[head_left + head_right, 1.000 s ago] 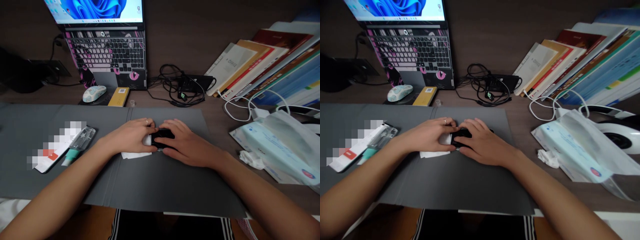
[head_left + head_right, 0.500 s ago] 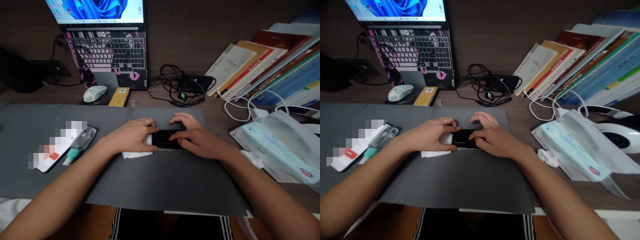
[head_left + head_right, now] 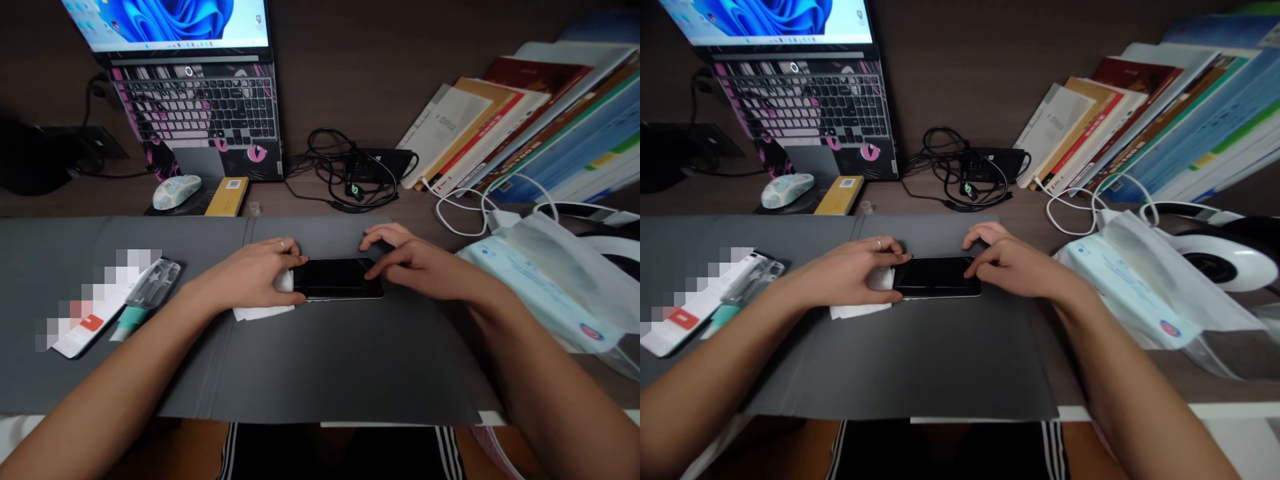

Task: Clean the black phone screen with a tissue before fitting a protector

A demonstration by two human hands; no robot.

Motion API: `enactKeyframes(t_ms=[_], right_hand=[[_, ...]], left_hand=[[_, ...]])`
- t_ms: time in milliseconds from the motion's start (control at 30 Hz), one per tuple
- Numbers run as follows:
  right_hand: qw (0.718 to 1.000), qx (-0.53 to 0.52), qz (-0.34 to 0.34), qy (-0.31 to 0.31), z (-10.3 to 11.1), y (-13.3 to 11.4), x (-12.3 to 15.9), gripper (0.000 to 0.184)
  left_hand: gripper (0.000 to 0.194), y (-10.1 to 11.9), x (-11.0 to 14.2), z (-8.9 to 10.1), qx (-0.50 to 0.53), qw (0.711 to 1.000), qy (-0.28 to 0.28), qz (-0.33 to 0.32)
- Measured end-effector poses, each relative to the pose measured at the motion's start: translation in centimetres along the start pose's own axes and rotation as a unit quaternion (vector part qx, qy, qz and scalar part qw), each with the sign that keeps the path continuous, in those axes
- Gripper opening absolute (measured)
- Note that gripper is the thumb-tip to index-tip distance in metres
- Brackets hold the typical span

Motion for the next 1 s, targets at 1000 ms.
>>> enactKeyframes(t_ms=[1000], right_hand=[[0.997, 0.043, 0.035, 0.062, -1.8, -1.7, -0.4, 0.010]], left_hand=[[0.013, -3.6, 1.6, -0.5, 0.059, 0.989, -0.105, 0.087]])
Point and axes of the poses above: each hand's wrist, its own x-axis away from the middle knuckle, its own z-axis out of the back of the hand, y = z × x, the point moved 9 cm from there along -x, towards the middle knuckle, and after that the axes turned 1 degree about y, right-handed, at the moved point
